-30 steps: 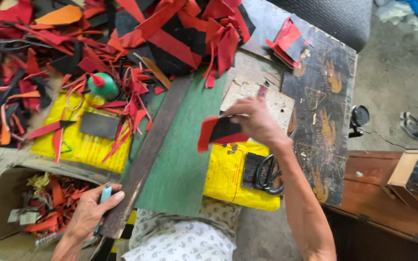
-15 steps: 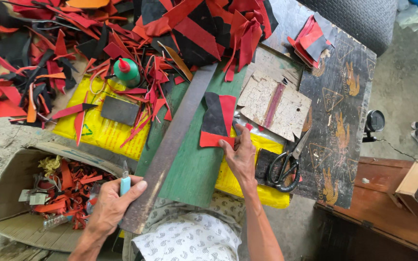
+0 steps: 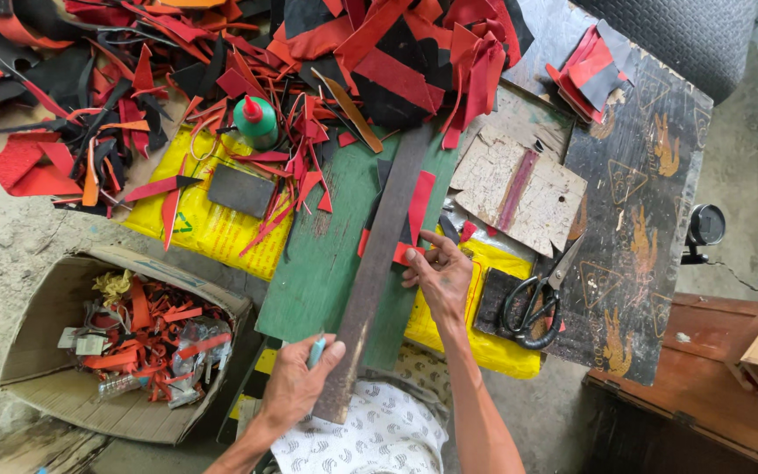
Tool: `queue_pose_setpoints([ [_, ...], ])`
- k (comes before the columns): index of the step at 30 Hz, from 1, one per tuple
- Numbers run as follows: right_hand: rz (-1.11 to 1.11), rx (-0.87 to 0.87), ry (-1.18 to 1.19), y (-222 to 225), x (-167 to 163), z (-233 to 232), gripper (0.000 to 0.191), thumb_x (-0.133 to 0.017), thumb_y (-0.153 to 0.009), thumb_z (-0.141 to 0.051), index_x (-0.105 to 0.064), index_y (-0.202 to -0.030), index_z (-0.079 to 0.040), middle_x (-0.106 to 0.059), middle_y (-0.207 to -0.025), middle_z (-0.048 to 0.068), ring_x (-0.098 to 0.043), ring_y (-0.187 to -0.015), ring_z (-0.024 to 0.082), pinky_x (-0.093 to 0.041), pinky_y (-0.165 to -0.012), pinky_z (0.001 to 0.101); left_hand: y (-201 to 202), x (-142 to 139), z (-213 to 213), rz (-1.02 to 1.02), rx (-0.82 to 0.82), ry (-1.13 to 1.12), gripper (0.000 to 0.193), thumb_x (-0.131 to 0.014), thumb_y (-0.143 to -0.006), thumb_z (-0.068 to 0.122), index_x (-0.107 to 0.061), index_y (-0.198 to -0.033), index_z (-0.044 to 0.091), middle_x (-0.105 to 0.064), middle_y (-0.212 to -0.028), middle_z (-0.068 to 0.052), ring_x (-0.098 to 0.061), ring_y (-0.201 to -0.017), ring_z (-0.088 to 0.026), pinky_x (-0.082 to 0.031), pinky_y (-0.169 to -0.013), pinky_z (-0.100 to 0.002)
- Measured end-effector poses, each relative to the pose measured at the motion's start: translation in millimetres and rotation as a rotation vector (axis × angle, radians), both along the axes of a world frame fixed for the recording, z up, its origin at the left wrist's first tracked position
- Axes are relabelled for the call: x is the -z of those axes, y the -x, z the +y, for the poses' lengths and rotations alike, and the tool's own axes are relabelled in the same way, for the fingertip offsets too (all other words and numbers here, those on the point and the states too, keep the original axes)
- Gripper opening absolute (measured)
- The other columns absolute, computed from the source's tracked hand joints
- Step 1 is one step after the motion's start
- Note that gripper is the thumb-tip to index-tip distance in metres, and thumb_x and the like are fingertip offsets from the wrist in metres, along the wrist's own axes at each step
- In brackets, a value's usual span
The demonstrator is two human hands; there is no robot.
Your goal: The person uses a utility knife and a wooden straightedge to cut red and black material pieces on a workbench. They repeatedly align the straightedge, cut along its edge, and place the finished pieces aside.
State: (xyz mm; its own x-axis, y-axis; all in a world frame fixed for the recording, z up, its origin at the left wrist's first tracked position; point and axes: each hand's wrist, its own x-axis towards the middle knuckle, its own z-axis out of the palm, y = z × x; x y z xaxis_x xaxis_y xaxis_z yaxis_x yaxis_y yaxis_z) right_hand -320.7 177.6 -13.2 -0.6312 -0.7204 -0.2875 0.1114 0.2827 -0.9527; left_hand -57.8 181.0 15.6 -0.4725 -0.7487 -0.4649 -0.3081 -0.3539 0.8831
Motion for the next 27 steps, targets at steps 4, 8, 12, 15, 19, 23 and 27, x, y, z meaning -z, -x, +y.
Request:
queue_pose_setpoints([
  [4,0.031,-0.013,0.006,2,-7,-2,0.049,-0.078,-0.087,-0.01,-0.062,-0.13,0.009,-0.068,-0.071,0.009,-0.069,-0.056,0.014,-0.058,-0.047,0.0281,0,7,10,-0.168,0.006,0.049,0.04,-0.069,-0.091,0.038,-0.076,-0.093,-0.001,-0.048,-0.051,0.001,-0.042,-0.049,-0.008,-0.036,-0.044,-0.032],
  [8,0.046,-0.019,-0.032,0,-8,0,0.049,-0.078,-0.087,-0.01,-0.062,-0.13,0.009,-0.07,-0.07,0.009,-0.069,-0.056,0.013,-0.056,-0.047,0.0267,-12,16,18,-0.267,0.025,0.034,0.049,-0.071,-0.091,0.044,-0.072,-0.072,-0.001,-0.041,-0.048,0.001,-0.034,-0.047,-0.009,-0.03,-0.043,-0.034],
  [12,0.021,-0.023,-0.027,-2,-6,3,0.05,-0.077,-0.087,-0.009,-0.062,-0.13,0.01,-0.071,-0.072,0.009,-0.068,-0.055,0.013,-0.054,-0.046,0.0253,-21,24,21,-0.254,0.003,0.041,0.06,-0.074,-0.093,0.046,-0.062,-0.063,-0.004,-0.038,-0.05,0.002,-0.031,-0.049,-0.008,-0.025,-0.044,-0.033],
  [15,0.027,-0.03,-0.037,-3,-4,5,0.05,-0.077,-0.087,-0.009,-0.061,-0.131,0.011,-0.07,-0.071,0.009,-0.068,-0.055,0.012,-0.054,-0.046,0.0249,-23,25,19,-0.272,0.001,-0.031,0.043,-0.072,-0.09,0.045,-0.069,-0.074,0.005,-0.038,-0.047,0.003,-0.033,-0.046,-0.009,-0.026,-0.043,-0.033],
  [19,-0.001,-0.04,0.005,-2,-3,6,0.052,-0.077,-0.088,-0.009,-0.06,-0.133,0.012,-0.069,-0.072,0.008,-0.067,-0.056,0.012,-0.054,-0.047,0.0243,-22,22,14,-0.216,0.041,-0.033,0.045,-0.07,-0.091,0.043,-0.067,-0.064,0.006,-0.039,-0.049,0.003,-0.034,-0.048,-0.009,-0.028,-0.044,-0.034],
  [23,0.0,-0.047,-0.008,0,-3,5,0.052,-0.077,-0.088,-0.008,-0.061,-0.133,0.012,-0.068,-0.071,0.007,-0.067,-0.056,0.011,-0.055,-0.047,0.0247,-23,19,9,-0.186,0.091,0.062,0.053,-0.071,-0.093,0.039,-0.053,-0.059,0.003,-0.039,-0.052,0.001,-0.034,-0.052,-0.01,-0.031,-0.047,-0.034],
  [27,-0.019,-0.047,0.029,-1,-2,5,0.051,-0.076,-0.089,-0.007,-0.061,-0.134,0.011,-0.068,-0.072,0.006,-0.067,-0.056,0.011,-0.056,-0.047,0.0252,-23,19,6,-0.185,0.117,0.058,0.052,-0.072,-0.093,0.037,-0.053,-0.058,0.002,-0.039,-0.052,0.0,-0.034,-0.053,-0.01,-0.03,-0.048,-0.035],
])
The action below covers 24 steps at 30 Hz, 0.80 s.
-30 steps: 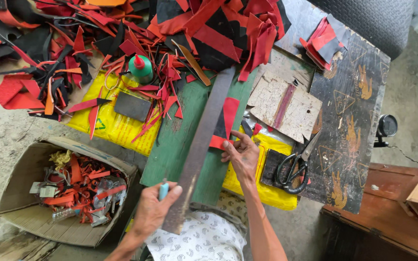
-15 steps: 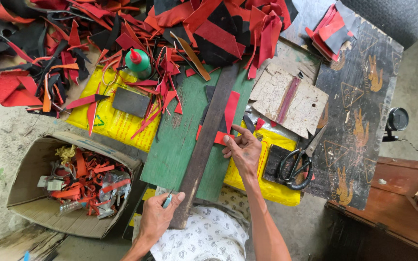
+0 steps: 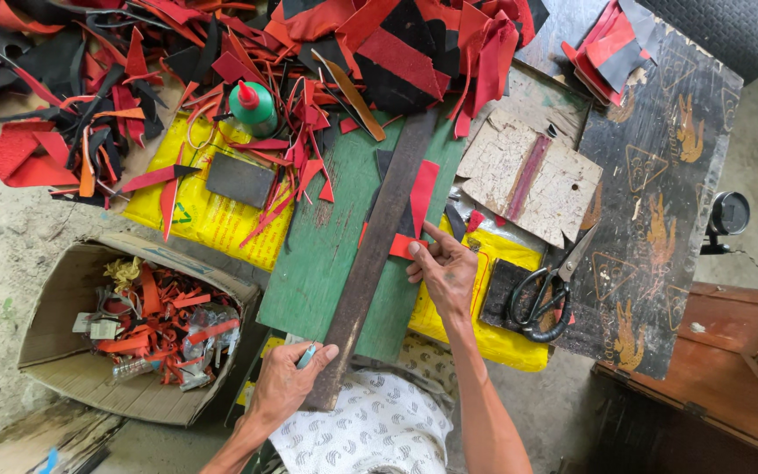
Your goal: The person uses a utility knife and a wooden straightedge to cut red and black material pieces on a workbench. They repeatedly align the straightedge, cut along its edge, and place the finished pieces aside.
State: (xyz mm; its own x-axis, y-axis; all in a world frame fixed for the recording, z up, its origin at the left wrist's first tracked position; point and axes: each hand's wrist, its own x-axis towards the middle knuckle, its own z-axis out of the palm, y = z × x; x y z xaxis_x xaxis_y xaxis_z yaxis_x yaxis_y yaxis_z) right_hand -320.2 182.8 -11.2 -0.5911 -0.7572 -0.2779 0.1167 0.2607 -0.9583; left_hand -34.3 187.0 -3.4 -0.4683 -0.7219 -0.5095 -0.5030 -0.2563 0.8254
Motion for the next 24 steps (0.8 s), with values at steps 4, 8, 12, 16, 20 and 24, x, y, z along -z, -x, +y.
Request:
queue_pose_setpoints([
  [4,0.006,0.002,0.0,-0.2,1.4,0.4,0.051,-0.076,-0.09,-0.008,-0.061,-0.136,0.01,-0.067,-0.073,0.005,-0.066,-0.057,0.01,-0.057,-0.048,0.0254,-0.5,1.0,-0.5,0.015,0.009,-0.012,0.052,-0.072,-0.093,0.036,-0.052,-0.057,0.004,-0.039,-0.052,0.001,-0.033,-0.052,-0.01,-0.03,-0.048,-0.034],
  [8,0.036,0.004,-0.005,-0.2,2.6,1.5,0.051,-0.074,-0.09,-0.008,-0.06,-0.136,0.009,-0.068,-0.076,0.005,-0.068,-0.058,0.01,-0.058,-0.048,0.0255,-1.6,2.1,0.0,0.041,-0.008,-0.059,0.053,-0.072,-0.093,0.036,-0.05,-0.057,0.004,-0.037,-0.052,0.002,-0.031,-0.052,-0.009,-0.028,-0.047,-0.034],
  [12,0.036,-0.012,0.003,0.0,3.8,2.4,0.051,-0.074,-0.091,-0.008,-0.059,-0.137,0.009,-0.069,-0.077,0.005,-0.066,-0.058,0.01,-0.056,-0.047,0.0246,-2.6,3.5,0.8,0.054,-0.015,-0.064,0.054,-0.072,-0.093,0.037,-0.049,-0.056,0.005,-0.036,-0.053,0.003,-0.031,-0.052,-0.009,-0.028,-0.047,-0.034],
  [16,0.015,-0.012,0.004,0.6,5.4,2.4,0.051,-0.074,-0.092,-0.008,-0.059,-0.138,0.01,-0.068,-0.077,0.005,-0.065,-0.058,0.009,-0.055,-0.047,0.0242,-2.9,4.5,1.3,0.047,-0.013,-0.058,0.055,-0.073,-0.093,0.038,-0.049,-0.056,0.005,-0.037,-0.053,0.003,-0.032,-0.052,-0.009,-0.028,-0.047,-0.034],
  [20,0.007,-0.016,0.005,2.1,7.0,2.8,0.051,-0.073,-0.092,-0.007,-0.059,-0.138,0.01,-0.067,-0.077,0.005,-0.064,-0.058,0.009,-0.054,-0.047,0.0243,-2.4,5.1,1.5,0.04,-0.02,-0.069,0.055,-0.073,-0.092,0.038,-0.05,-0.055,0.004,-0.037,-0.052,0.002,-0.031,-0.052,-0.009,-0.028,-0.047,-0.034],
  [24,0.01,-0.018,0.006,3.5,8.8,4.2,0.051,-0.074,-0.092,-0.007,-0.059,-0.137,0.01,-0.067,-0.077,0.005,-0.064,-0.058,0.009,-0.054,-0.047,0.0242,-2.0,5.7,1.1,0.048,-0.02,-0.058,0.054,-0.073,-0.092,0.037,-0.051,-0.056,0.003,-0.037,-0.053,0.003,-0.032,-0.052,-0.009,-0.028,-0.047,-0.034],
])
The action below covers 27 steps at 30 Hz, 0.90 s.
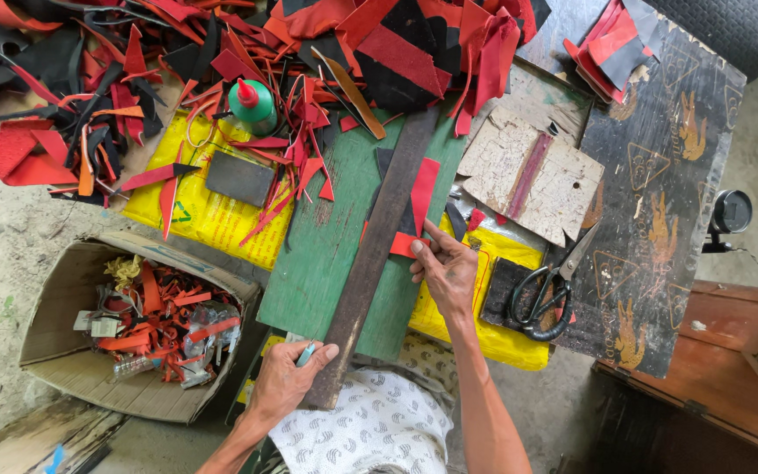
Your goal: The person uses a utility knife and a wooden straightedge to cut red and black material pieces on a workbench. They repeatedly align the straightedge, cut along its edge, and place the finished pieces aside.
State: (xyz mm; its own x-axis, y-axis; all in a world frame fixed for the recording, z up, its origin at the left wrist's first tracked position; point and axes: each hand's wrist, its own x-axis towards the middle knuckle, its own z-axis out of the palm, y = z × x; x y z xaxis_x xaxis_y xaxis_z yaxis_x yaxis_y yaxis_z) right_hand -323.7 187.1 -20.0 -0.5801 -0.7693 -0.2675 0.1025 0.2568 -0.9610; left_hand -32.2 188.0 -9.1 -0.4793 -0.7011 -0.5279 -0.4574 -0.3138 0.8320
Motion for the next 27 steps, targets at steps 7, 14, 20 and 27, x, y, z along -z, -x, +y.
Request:
queue_pose_setpoints([
  [7,0.002,-0.006,-0.033,-4,-14,-4,0.052,-0.074,-0.092,-0.007,-0.059,-0.14,0.008,-0.068,-0.079,0.005,-0.063,-0.059,0.008,-0.053,-0.049,0.0244,0,1,-1,-0.002,0.002,-0.012,0.053,-0.073,-0.092,0.037,-0.053,-0.057,0.003,-0.037,-0.053,0.002,-0.032,-0.053,-0.009,-0.029,-0.047,-0.034],
  [14,0.869,-0.145,-0.1,3,-49,-21,0.052,-0.079,-0.09,-0.008,-0.06,-0.138,-0.005,-0.065,-0.119,0.017,-0.068,-0.103,0.028,-0.06,-0.079,0.036,0,2,-3,-0.027,0.019,0.001,0.053,-0.074,-0.091,0.038,-0.055,-0.057,0.002,-0.039,-0.051,0.002,-0.033,-0.052,-0.009,-0.03,-0.047,-0.034],
  [20,0.888,-0.511,0.031,11,-45,-50,0.093,-0.09,-0.076,-0.024,-0.042,-0.155,-0.005,-0.029,-0.165,0.021,-0.033,-0.151,0.041,-0.034,-0.121,0.0481,-1,3,-2,-0.025,0.02,-0.01,0.052,-0.074,-0.091,0.038,-0.054,-0.058,0.002,-0.039,-0.053,0.001,-0.033,-0.053,-0.01,-0.03,-0.048,-0.035],
  [27,0.892,-0.543,-0.023,16,-29,-51,0.106,-0.094,-0.068,-0.033,-0.04,-0.156,-0.009,-0.025,-0.168,0.019,-0.036,-0.149,0.041,-0.034,-0.12,0.0471,-2,5,-2,-0.035,0.031,-0.011,0.054,-0.073,-0.091,0.04,-0.055,-0.062,-0.001,-0.039,-0.055,0.001,-0.035,-0.057,-0.01,-0.033,-0.051,-0.034],
])
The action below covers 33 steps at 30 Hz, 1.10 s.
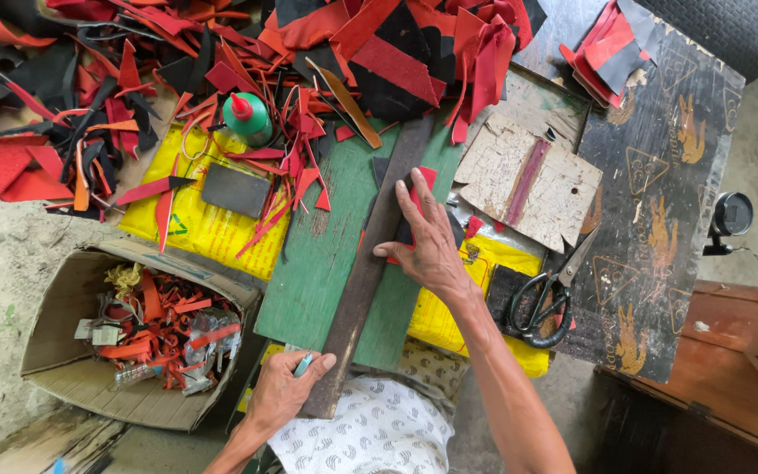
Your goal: The person uses a utility knife and a wooden straightedge to cut red and black material pieces on a workbench. They repeatedly align the straightedge, cut along its edge, and place the finished pieces aside.
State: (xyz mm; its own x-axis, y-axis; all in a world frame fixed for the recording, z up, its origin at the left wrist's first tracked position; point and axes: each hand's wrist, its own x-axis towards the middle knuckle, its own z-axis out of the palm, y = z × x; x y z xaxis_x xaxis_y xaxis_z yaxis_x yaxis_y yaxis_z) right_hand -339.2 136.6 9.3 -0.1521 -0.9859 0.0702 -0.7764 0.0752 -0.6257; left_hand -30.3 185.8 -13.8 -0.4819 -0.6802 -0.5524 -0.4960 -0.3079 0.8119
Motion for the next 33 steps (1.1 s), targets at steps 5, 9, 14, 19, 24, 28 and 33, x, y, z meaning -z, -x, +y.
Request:
queue_pose_setpoints([
  [5,0.046,-0.033,-0.046,6,1,-2,0.112,-0.095,-0.065,-0.036,-0.038,-0.157,-0.008,-0.021,-0.168,0.019,-0.043,-0.141,0.045,-0.038,-0.115,0.0469,-1,2,0,-0.051,0.008,-0.048,0.051,-0.073,-0.089,0.043,-0.063,-0.065,0.0,-0.042,-0.054,0.002,-0.037,-0.056,-0.01,-0.033,-0.051,-0.033],
  [9,0.018,-0.041,-0.149,10,-3,-3,0.118,-0.095,-0.058,-0.038,-0.037,-0.156,-0.01,-0.019,-0.169,0.017,-0.051,-0.128,0.042,-0.041,-0.112,0.0463,-3,5,1,-0.037,-0.004,-0.091,0.05,-0.073,-0.089,0.044,-0.064,-0.065,0.001,-0.04,-0.054,0.003,-0.035,-0.054,-0.009,-0.03,-0.049,-0.033],
  [14,-0.006,-0.022,-0.167,10,-1,-3,0.12,-0.095,-0.055,-0.039,-0.037,-0.156,-0.011,-0.019,-0.17,0.015,-0.052,-0.124,0.04,-0.042,-0.111,0.0455,-5,12,2,0.054,0.004,-0.035,0.053,-0.072,-0.091,0.044,-0.06,-0.062,0.002,-0.041,-0.054,0.005,-0.037,-0.055,-0.007,-0.032,-0.048,-0.032],
  [19,0.004,-0.043,-0.101,12,4,-4,0.12,-0.096,-0.055,-0.04,-0.038,-0.156,-0.01,-0.019,-0.169,0.015,-0.05,-0.13,0.042,-0.041,-0.112,0.0462,-7,16,3,0.072,0.008,-0.061,0.056,-0.071,-0.092,0.044,-0.054,-0.058,0.003,-0.039,-0.055,0.003,-0.035,-0.055,-0.009,-0.032,-0.05,-0.033],
  [24,0.006,-0.041,-0.099,11,4,-2,0.118,-0.096,-0.056,-0.039,-0.039,-0.156,-0.01,-0.021,-0.169,0.017,-0.051,-0.129,0.043,-0.042,-0.111,0.0461,-6,15,3,0.073,-0.003,-0.021,0.051,-0.072,-0.091,0.042,-0.058,-0.061,0.003,-0.042,-0.055,0.003,-0.037,-0.056,-0.008,-0.034,-0.05,-0.033],
  [28,0.034,-0.038,-0.101,9,-2,-4,0.118,-0.096,-0.056,-0.039,-0.038,-0.155,-0.009,-0.022,-0.168,0.018,-0.054,-0.123,0.043,-0.043,-0.109,0.0466,-4,8,-2,-0.03,0.037,-0.009,0.055,-0.072,-0.093,0.043,-0.057,-0.065,-0.001,-0.038,-0.057,0.0,-0.036,-0.058,-0.01,-0.035,-0.051,-0.033],
  [33,0.041,-0.019,-0.155,6,-8,-4,0.118,-0.096,-0.057,-0.041,-0.038,-0.156,-0.01,-0.022,-0.168,0.017,-0.055,-0.117,0.043,-0.044,-0.106,0.0479,-26,-10,-27,-0.276,0.083,-0.117,0.045,-0.065,-0.091,0.045,-0.071,-0.076,0.003,-0.063,-0.053,0.002,-0.06,-0.052,-0.01,-0.049,-0.054,-0.029],
])
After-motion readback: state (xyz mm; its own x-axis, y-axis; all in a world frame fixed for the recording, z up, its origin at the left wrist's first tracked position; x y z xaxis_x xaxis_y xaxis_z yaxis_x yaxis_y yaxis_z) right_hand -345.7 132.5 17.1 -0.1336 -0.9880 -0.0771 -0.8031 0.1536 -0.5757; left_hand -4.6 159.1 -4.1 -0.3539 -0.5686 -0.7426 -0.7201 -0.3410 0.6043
